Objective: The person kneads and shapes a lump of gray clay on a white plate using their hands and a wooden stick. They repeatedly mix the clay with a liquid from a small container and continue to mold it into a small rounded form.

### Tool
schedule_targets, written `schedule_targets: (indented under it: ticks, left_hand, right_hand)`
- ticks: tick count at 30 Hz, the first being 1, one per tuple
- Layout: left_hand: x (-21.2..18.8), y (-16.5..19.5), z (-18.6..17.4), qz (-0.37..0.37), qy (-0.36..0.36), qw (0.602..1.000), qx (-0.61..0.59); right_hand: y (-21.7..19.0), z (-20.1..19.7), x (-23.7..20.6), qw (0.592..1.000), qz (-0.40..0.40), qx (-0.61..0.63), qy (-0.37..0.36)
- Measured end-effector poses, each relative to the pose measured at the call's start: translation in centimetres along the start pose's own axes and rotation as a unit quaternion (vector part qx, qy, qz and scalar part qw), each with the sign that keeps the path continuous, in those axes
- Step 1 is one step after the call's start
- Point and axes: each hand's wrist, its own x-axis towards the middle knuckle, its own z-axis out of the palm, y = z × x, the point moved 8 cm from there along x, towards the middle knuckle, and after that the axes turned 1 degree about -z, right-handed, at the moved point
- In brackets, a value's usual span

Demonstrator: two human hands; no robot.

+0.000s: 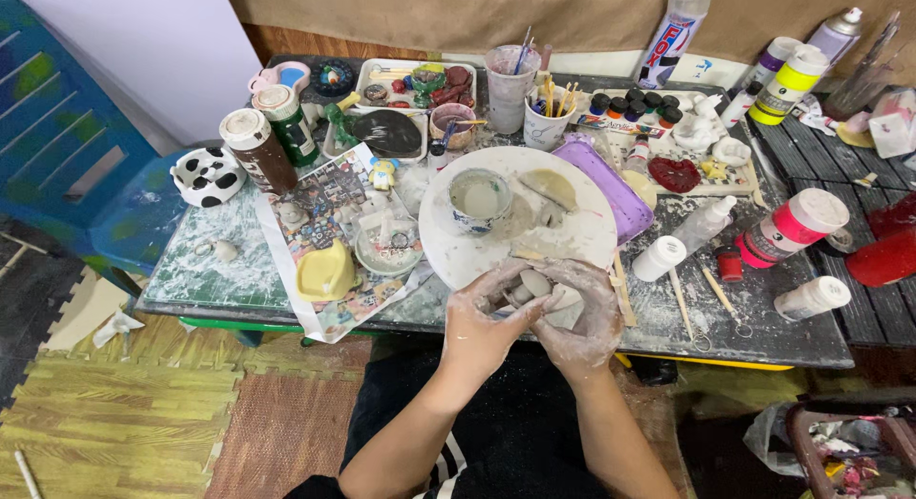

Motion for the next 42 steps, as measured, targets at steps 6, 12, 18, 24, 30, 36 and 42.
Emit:
schedule_targets:
  ticks: [6, 12, 18, 24, 30, 36, 42]
  left_hand:
    - [-0.2, 0.8, 0.0, 0.027, 0.004, 0.998, 0.060]
    - [-0.9, 3.6, -0.3, 0.074, -0.069, 0.995, 0.007]
    - [-1.0, 5.7, -1.0, 0.180, -0.062, 0.977, 0.098]
    - [-1.6, 5.2, 0.1, 0.187, -0.121, 0.974, 0.037]
    - [-1.6, 5.4, 0.1, 0.181, -0.116, 0.976, 0.043]
    - [-1.1, 4.0, 0.0, 0.075, -0.121, 0.988, -0.059]
    - [-1.1, 1.4, -0.2, 0.018, -0.125, 0.992, -0.014]
  right_hand:
    - [0.0, -0.1, 0.0, 0.999, -0.028, 0.040, -0.002]
    - [1.5, -0.2, 0.0, 0.969, 0.060, 0.239, -0.002]
    - [2.6, -0.2, -0.6, 0.923, 0.145, 0.356, -0.029]
    - [2.8, -0.3, -1.4, 0.942, 0.131, 0.305, -0.046]
    - [2.2, -0.8, -1.2, 0.955, 0.088, 0.282, -0.034]
    - [-0.2, -1.0, 0.5, 0.980, -0.020, 0.180, -0.081]
    - [-0.4, -0.9, 0.7, 0.988, -0.028, 0.130, -0.075]
